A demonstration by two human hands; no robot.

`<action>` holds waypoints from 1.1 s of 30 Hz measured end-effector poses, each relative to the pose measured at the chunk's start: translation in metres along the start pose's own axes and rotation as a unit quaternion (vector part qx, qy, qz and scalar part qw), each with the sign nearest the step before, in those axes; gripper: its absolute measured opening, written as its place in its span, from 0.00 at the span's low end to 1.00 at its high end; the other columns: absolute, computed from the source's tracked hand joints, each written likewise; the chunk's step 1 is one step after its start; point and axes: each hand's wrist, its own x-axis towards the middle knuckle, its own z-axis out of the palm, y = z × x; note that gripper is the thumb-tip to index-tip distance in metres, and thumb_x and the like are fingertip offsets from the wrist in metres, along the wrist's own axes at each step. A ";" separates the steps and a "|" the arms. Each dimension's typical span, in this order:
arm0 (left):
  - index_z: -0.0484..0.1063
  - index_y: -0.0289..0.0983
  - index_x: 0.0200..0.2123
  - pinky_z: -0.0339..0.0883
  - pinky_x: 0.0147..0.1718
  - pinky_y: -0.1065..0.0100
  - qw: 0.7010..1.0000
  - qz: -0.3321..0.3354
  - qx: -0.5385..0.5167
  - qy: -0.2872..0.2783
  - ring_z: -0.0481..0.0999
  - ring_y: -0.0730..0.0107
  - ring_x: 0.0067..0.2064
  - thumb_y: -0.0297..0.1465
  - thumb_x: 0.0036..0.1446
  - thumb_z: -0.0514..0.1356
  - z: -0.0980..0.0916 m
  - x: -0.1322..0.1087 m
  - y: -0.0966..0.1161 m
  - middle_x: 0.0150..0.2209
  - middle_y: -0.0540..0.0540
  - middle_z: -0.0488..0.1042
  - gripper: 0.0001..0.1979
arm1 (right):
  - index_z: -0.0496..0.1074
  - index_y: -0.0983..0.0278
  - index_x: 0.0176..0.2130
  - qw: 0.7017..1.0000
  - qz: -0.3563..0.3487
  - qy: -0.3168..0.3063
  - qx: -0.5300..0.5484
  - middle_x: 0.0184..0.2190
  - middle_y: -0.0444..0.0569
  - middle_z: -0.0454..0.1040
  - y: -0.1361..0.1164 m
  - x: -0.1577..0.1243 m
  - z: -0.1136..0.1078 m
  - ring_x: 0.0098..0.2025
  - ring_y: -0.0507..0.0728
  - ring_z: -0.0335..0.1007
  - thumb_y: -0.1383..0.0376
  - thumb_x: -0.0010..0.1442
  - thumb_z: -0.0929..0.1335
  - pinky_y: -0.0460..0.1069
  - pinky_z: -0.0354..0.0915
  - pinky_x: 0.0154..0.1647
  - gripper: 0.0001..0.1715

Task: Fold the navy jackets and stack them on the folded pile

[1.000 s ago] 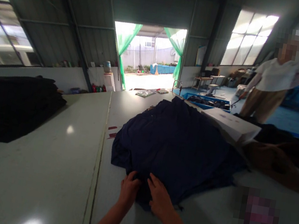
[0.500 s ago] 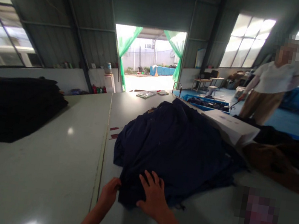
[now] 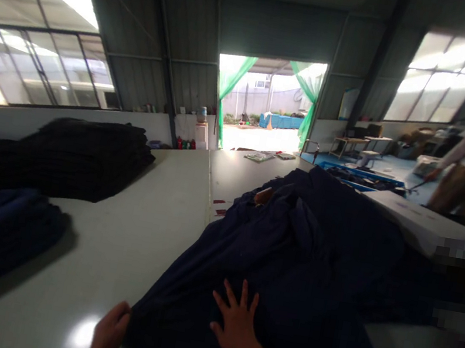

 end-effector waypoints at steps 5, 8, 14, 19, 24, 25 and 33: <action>0.55 0.40 0.17 0.55 0.26 0.73 0.994 -0.045 0.080 0.062 0.62 0.74 0.23 0.33 0.46 0.47 -0.073 -0.010 -0.062 0.18 0.55 0.58 0.09 | 0.54 0.41 0.56 0.997 -0.050 -0.049 0.015 0.65 0.39 0.37 -0.080 0.002 0.034 0.61 0.74 0.13 0.47 0.47 0.66 0.73 0.14 0.52 0.38; 0.56 0.41 0.18 0.57 0.27 0.72 0.983 -0.083 0.137 0.090 0.64 0.72 0.24 0.32 0.48 0.46 -0.121 -0.014 -0.099 0.20 0.53 0.62 0.09 | 0.52 0.40 0.57 0.990 -0.099 -0.089 0.047 0.65 0.39 0.35 -0.131 0.002 0.063 0.61 0.76 0.15 0.45 0.46 0.66 0.75 0.16 0.51 0.39; 0.67 0.40 0.26 0.62 0.33 0.66 0.951 -0.167 0.250 0.067 0.70 0.63 0.35 0.27 0.48 0.47 -0.195 -0.004 -0.136 0.31 0.47 0.72 0.09 | 0.53 0.37 0.55 0.955 -0.227 -0.169 0.091 0.64 0.37 0.41 -0.226 0.000 0.117 0.61 0.80 0.24 0.43 0.49 0.63 0.80 0.22 0.48 0.34; 0.71 0.41 0.40 0.62 0.43 0.56 0.941 -0.087 0.318 0.083 0.66 0.57 0.49 0.25 0.49 0.48 -0.182 0.029 -0.126 0.44 0.46 0.73 0.17 | 0.64 0.54 0.51 0.965 -0.221 -0.050 0.135 0.55 0.49 0.62 -0.257 0.006 0.098 0.57 0.63 0.53 0.60 0.55 0.63 0.59 0.51 0.56 0.23; 0.68 0.42 0.48 0.56 0.53 0.60 0.963 0.082 0.253 -0.054 0.60 0.66 0.57 0.19 0.50 0.45 -0.114 0.065 -0.090 0.53 0.49 0.68 0.25 | 0.68 0.59 0.48 0.989 -0.098 0.103 0.041 0.55 0.49 0.62 -0.227 0.041 0.045 0.59 0.60 0.47 0.65 0.55 0.61 0.56 0.42 0.60 0.20; 0.66 0.44 0.51 0.53 0.55 0.58 0.960 0.103 0.247 -0.086 0.56 0.65 0.59 0.20 0.51 0.44 -0.099 0.069 -0.079 0.55 0.51 0.65 0.26 | 0.66 0.58 0.50 0.991 -0.078 0.106 0.008 0.58 0.49 0.58 -0.216 0.049 0.037 0.62 0.61 0.41 0.64 0.55 0.61 0.59 0.35 0.61 0.22; 0.42 0.53 0.60 0.29 0.51 0.31 0.910 0.090 0.310 -0.260 0.36 0.44 0.64 0.39 0.48 0.54 -0.034 0.072 -0.029 0.64 0.51 0.43 0.37 | 0.47 0.60 0.62 0.988 0.126 0.017 -0.082 0.64 0.56 0.37 -0.144 0.067 0.031 0.63 0.72 0.30 0.48 0.46 0.65 0.68 0.36 0.56 0.49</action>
